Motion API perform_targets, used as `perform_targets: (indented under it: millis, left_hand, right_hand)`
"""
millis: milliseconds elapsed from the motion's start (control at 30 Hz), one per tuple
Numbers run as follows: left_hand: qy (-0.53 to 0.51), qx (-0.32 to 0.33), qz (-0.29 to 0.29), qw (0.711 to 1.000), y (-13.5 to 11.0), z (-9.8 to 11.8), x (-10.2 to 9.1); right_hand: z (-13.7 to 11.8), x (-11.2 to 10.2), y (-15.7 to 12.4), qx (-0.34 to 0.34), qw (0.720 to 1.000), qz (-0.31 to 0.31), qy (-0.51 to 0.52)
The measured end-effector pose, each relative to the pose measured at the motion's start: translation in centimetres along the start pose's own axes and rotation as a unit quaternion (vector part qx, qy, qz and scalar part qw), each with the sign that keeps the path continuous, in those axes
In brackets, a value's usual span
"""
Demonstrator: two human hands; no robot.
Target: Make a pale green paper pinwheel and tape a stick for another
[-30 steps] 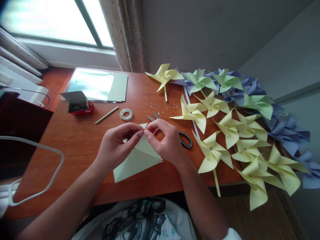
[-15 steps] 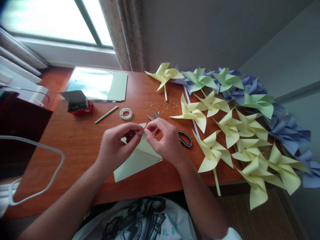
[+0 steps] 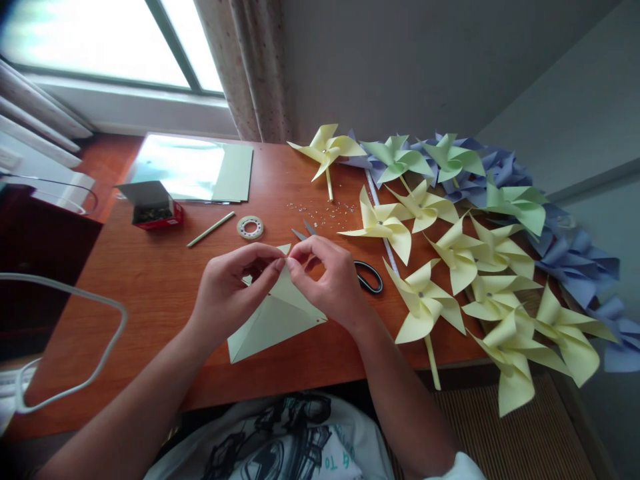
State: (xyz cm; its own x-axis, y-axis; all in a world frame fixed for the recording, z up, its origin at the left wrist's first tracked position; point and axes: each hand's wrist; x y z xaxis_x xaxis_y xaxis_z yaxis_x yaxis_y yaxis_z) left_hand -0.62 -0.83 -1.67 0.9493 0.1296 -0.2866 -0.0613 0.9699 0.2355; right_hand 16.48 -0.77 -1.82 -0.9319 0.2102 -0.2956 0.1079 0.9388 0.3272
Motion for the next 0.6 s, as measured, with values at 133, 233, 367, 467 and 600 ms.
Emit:
perform_targets:
  millis: [133,233,367,467,600]
  left_hand:
    - [-0.012,-0.016,-0.019,1.0,-0.05,-0.14,-0.05]
    - [-0.032,-0.037,-0.026,0.998,-0.05,-0.16,-0.1]
    - [-0.053,-0.065,-0.032,0.996,0.0,-0.17,-0.1]
    - [-0.057,-0.071,-0.036,0.995,0.02,-0.21,-0.07]
    - [-0.052,-0.059,-0.038,0.996,-0.01,-0.17,-0.05]
  right_hand:
    - [0.02,0.0,-0.05,0.014,1.0,0.002,0.012]
    - [0.0,-0.06,-0.08,0.025,0.999,0.003,0.02]
    - [0.05,-0.07,-0.09,0.035,0.999,-0.003,0.033]
    - [0.1,-0.03,-0.08,0.037,0.999,-0.004,0.032]
    - [0.1,-0.05,-0.04,0.036,0.999,-0.005,0.027]
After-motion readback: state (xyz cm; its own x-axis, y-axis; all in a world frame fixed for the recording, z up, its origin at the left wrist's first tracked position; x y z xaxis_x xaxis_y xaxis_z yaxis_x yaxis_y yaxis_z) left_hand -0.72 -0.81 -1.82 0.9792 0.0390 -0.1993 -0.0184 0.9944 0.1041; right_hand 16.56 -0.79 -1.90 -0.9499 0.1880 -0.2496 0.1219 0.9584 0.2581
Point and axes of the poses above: each hand's wrist, its own y-axis towards the middle knuckle, its own x-axis out of the palm, z = x × y, and after that the axes turned 15 degrees about z, right-handed
